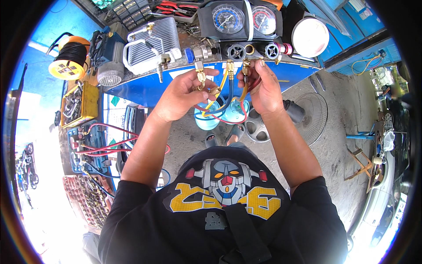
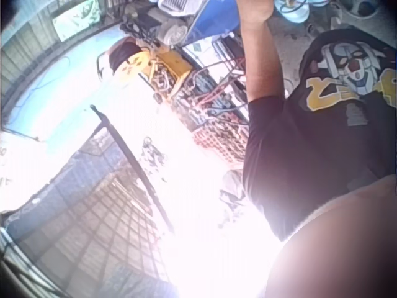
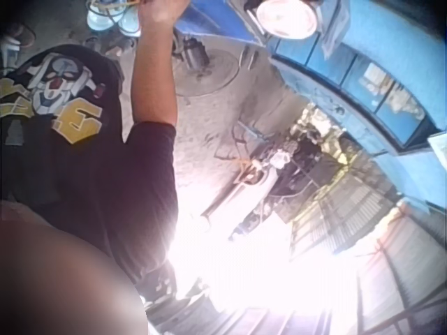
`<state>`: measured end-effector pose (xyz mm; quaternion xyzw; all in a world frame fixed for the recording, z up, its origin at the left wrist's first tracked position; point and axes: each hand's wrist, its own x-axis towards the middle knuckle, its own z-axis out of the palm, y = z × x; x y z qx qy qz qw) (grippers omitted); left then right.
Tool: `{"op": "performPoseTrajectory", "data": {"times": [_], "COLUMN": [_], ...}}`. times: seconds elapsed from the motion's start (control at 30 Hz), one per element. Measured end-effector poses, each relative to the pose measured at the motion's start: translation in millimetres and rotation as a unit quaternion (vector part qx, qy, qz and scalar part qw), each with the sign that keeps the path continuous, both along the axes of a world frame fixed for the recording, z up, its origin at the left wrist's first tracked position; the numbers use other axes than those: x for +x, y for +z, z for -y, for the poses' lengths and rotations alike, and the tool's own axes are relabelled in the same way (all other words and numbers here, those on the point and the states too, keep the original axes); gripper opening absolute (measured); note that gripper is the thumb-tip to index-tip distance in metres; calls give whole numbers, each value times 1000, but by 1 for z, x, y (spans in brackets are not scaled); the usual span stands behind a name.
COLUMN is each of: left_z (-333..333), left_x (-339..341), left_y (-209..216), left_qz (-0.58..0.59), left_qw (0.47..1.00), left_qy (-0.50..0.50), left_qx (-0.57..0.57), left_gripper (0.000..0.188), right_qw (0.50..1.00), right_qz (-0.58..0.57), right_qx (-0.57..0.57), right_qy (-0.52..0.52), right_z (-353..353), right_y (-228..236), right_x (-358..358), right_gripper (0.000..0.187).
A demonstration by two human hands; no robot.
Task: The person assembles an air conditioning manifold gauge set by connecting hoses and adapters to the gauge body. They attach a yellow hose to a refrigerant tank, connect a red hose to a quick coupler, and secure a blue hose to a valve on a radiator. The person also handles a radiator and a quick coupler during the process.
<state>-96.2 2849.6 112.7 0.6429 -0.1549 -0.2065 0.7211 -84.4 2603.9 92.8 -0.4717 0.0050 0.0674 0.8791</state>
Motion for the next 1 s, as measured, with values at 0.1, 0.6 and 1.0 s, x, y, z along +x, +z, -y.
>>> {"op": "performPoseTrajectory", "data": {"times": [0.1,0.6,1.0], "left_z": [-6,1,-9], "left_x": [0,-5,10], "left_y": [0,10,15], "left_qz": [-11,-9,9], "left_qw": [1000,986,991], "left_qy": [2,113,71], "left_qx": [-17,-124,-114], "left_gripper": [41,40,45], "right_qw": [1000,962,943], "right_qz": [14,61,146], "right_qx": [18,-60,-167], "right_qy": [20,259,247], "right_z": [-1,0,-12], "right_y": [-3,-6,17], "right_x": [1,-1,-10], "right_gripper": [32,68,56]}}
